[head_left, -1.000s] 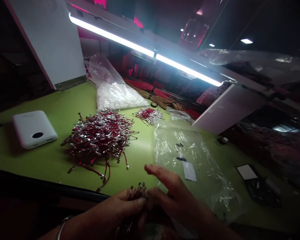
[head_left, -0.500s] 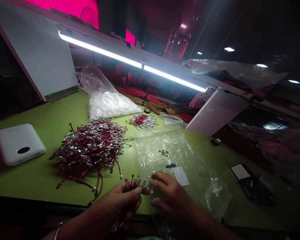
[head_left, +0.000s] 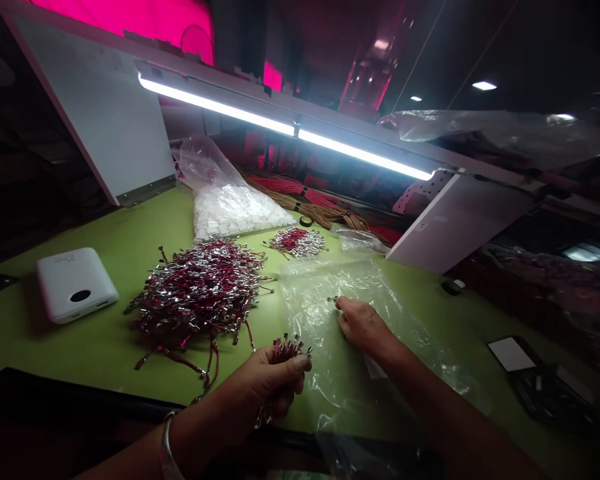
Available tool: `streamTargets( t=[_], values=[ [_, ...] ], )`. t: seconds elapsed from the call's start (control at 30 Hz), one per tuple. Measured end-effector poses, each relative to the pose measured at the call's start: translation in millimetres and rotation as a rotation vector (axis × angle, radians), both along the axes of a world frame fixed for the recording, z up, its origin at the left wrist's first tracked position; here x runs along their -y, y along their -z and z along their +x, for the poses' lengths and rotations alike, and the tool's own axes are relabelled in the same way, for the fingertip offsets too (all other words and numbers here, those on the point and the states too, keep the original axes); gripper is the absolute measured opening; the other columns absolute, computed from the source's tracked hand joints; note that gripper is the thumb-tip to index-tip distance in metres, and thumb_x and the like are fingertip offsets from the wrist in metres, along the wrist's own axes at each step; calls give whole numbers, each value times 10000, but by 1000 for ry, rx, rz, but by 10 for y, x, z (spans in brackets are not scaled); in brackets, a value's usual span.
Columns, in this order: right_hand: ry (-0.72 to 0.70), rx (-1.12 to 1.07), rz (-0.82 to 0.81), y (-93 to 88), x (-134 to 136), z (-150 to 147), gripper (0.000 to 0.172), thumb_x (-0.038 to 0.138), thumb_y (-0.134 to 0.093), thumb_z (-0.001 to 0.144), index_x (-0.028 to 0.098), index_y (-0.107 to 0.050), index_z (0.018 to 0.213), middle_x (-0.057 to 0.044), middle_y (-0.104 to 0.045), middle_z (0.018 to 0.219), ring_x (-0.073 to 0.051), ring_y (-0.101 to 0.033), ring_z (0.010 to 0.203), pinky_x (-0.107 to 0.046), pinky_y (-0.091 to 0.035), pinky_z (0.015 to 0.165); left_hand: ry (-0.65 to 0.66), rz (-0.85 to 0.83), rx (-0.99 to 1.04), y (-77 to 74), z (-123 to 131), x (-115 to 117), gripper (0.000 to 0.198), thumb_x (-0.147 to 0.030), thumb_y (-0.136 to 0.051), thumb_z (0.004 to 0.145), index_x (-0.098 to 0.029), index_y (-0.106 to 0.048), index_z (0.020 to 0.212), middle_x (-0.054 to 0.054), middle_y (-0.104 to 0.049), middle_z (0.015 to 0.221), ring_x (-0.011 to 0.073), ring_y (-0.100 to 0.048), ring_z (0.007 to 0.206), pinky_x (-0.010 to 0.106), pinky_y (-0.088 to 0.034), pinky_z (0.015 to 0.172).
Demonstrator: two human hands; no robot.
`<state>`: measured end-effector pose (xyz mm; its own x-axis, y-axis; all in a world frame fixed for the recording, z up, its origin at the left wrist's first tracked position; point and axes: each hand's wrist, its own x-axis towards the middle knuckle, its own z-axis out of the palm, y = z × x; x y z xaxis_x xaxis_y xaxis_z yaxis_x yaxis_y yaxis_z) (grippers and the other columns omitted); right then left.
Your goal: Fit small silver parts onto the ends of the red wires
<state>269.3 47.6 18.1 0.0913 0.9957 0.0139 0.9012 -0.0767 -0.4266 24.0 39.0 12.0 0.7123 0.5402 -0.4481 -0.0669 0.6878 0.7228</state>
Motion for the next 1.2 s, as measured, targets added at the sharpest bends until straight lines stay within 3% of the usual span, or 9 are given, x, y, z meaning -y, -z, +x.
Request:
streamTargets(
  t=[0.17,0.27,0.37,0.43,0.7,0.93,1.1,1.2],
  values=[
    [-56,-283,-67,-66,272,-172,105,210,-539,900,177,-630,860,-17,-664,742,-154,-628,653,-247,-461,610,14,58,-15,37,-11,2,339,-443,-760,784,-176,-555,735,-58,-537,539,37,-366,343,152,-273,321],
    [-24,-708,-75,-106,460,-398,243,395,-545,940,189,-566,812,32,-595,627,-122,-596,547,-228,-457,545,18,86,5,28,-14,13,301,-414,-739,817,-169,-581,746,-68,-506,518,32,-341,355,146,-273,336],
    [66,-1140,-51,-149,586,-600,280,415,-675,872,185,-561,760,45,-594,593,-96,-571,498,-209,-409,507,33,114,7,-6,-20,32,277,-419,-719,835,-152,-645,829,-56,-523,536,34,-347,360,150,-268,337],
    [94,-1208,-43,-169,626,-680,272,386,-719,849,176,-581,743,39,-613,591,-86,-569,495,-200,-397,506,47,139,17,-29,-26,46,293,-428,-703,847,-137,-670,860,-52,-518,531,34,-337,356,154,-255,334],
    [76,-1169,16,-160,695,-741,237,362,-702,872,179,-598,761,41,-592,620,-101,-567,549,-221,-452,560,46,105,64,-9,-47,93,295,-440,-678,872,-145,-680,869,-85,-424,459,35,-245,344,175,-166,330],
    [-32,-787,228,-118,873,-841,234,296,-608,935,184,-578,733,31,-545,630,-109,-488,577,-231,-400,542,-44,49,87,22,-10,224,423,-478,-796,750,-195,-493,666,-117,-335,435,28,-207,369,166,-147,349],
    [-81,-772,91,-88,837,-727,231,334,-606,944,178,-610,773,22,-615,612,-121,-570,556,-227,-446,534,-144,72,-49,83,0,178,419,-519,-761,767,-177,-540,668,-92,-402,445,27,-232,351,167,-152,338],
    [-198,-359,-4,-106,589,-414,195,293,-513,998,182,-656,927,1,-704,711,-135,-657,613,-225,-484,573,-184,122,-110,89,-23,71,444,-548,-740,772,-167,-551,644,-74,-445,445,19,-232,325,167,-135,325]
  ],
)
